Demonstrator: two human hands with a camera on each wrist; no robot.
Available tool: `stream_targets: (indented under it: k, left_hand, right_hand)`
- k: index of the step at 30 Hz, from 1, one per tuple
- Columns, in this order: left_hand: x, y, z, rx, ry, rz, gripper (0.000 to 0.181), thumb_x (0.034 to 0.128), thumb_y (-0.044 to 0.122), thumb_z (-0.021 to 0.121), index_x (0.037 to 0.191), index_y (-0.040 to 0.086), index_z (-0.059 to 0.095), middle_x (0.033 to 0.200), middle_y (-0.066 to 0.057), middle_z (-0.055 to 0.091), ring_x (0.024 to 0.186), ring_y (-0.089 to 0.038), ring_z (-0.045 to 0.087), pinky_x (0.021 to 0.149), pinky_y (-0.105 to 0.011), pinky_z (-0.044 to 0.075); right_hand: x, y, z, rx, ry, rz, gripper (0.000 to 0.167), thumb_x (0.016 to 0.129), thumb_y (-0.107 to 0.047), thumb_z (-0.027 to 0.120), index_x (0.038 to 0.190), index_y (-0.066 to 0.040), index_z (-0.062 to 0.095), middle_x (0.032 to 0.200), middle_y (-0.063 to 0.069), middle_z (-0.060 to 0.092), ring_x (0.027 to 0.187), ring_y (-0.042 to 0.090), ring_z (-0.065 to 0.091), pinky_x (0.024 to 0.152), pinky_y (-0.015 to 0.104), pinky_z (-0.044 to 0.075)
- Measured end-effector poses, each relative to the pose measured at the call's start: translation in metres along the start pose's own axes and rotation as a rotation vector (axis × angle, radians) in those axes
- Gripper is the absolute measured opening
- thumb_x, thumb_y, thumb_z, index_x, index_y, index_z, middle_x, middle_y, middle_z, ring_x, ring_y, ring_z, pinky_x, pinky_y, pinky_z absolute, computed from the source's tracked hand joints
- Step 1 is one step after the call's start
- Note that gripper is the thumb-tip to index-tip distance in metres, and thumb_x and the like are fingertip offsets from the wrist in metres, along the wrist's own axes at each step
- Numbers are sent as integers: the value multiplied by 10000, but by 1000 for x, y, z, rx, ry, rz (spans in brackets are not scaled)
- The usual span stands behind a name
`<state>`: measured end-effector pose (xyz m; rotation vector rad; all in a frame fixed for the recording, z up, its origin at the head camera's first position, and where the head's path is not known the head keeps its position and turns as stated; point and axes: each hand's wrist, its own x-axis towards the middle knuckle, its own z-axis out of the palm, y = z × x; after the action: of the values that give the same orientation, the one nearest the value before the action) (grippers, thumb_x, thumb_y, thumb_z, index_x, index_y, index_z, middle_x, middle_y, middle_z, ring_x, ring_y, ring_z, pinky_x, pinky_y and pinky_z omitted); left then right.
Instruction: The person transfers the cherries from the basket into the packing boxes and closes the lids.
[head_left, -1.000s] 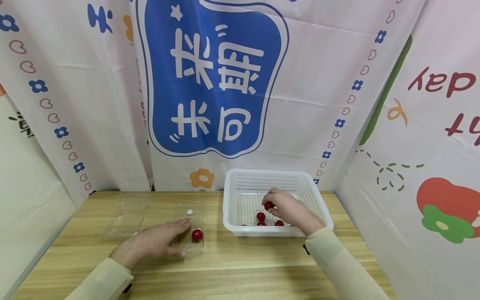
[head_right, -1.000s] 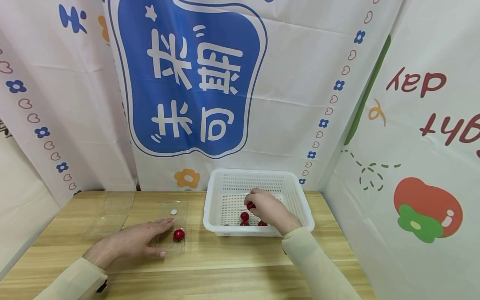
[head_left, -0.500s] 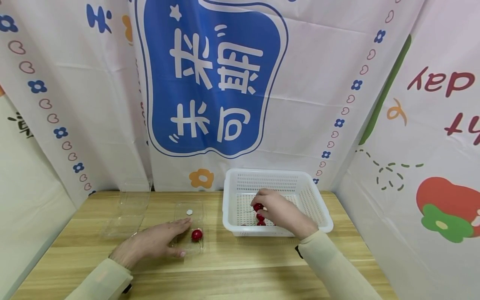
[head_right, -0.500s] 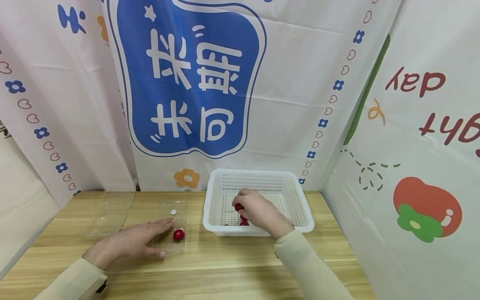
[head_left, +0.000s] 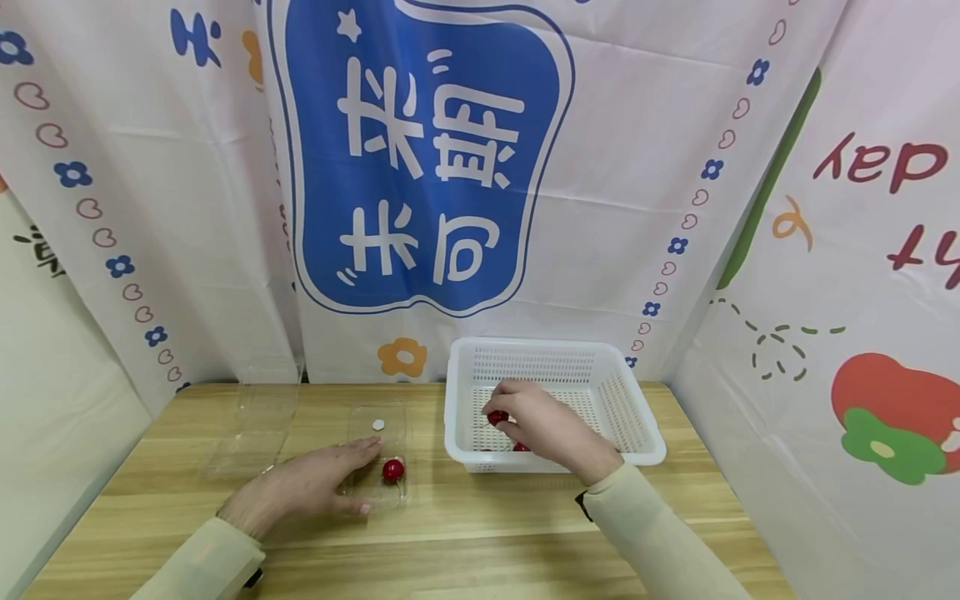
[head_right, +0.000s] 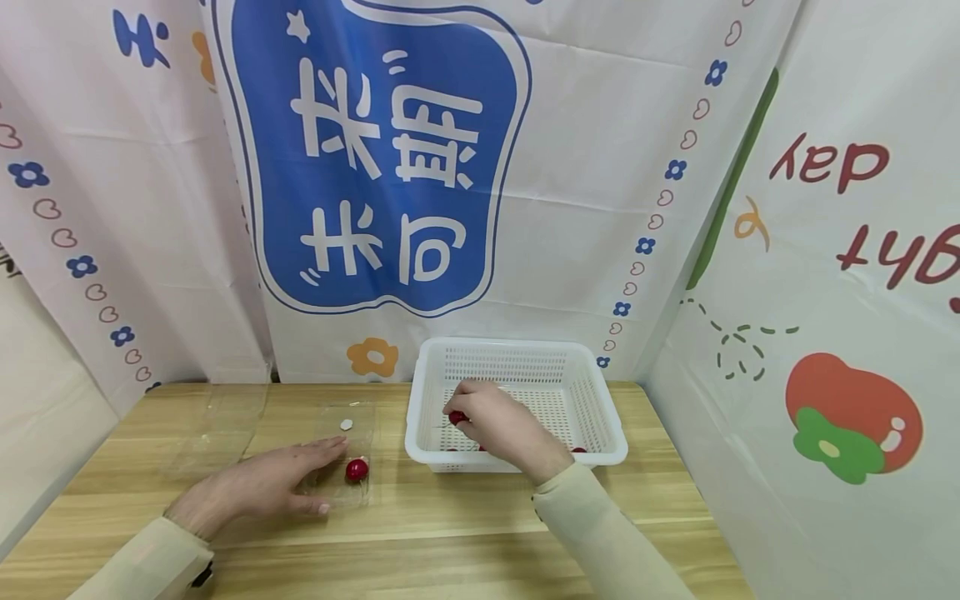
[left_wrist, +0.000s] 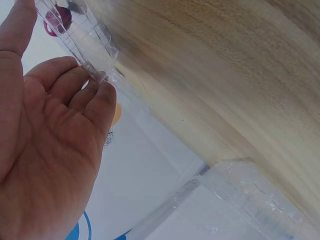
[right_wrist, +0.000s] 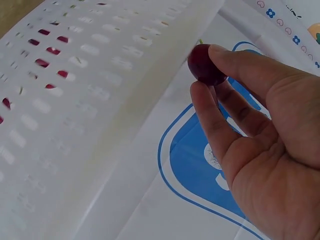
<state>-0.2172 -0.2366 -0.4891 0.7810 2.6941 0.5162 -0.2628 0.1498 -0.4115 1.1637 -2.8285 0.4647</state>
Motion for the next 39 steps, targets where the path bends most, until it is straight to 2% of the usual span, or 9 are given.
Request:
stream_targets:
  k: [13, 32, 39]
  left_hand:
    - [0, -1, 1, -1, 1, -1, 1027, 1009, 510, 907, 1754, -47, 473, 1882, -268, 403, 1721, -539, 449, 1397, -735, 403]
    - [1, -1, 1, -6, 3, -4, 1024, 1014, 509, 905, 1760, -40, 468, 1888, -261, 396, 1724, -534, 448, 1397, -731, 406]
    - [-1, 0, 1, -12, 0, -11, 1024, 1014, 514, 903, 1768, -24, 465, 1893, -244, 400, 1729, -524, 446, 1398, -733, 407]
  right_hand:
    - [10, -14, 3, -44, 22, -110, 238, 1044, 19, 846, 1264, -57, 897, 1199, 76, 825, 1115, 224, 802, 998, 319, 717]
    - [25, -36, 13, -133, 62, -215, 200, 1064, -39, 852, 1246, -100, 905, 1227, 46, 816, 1176, 232, 777, 1096, 376, 671]
    - [30, -47, 17, -166, 58, -230, 174, 1083, -68, 842, 1236, -128, 900, 1262, 34, 818, 1198, 221, 771, 1110, 367, 659]
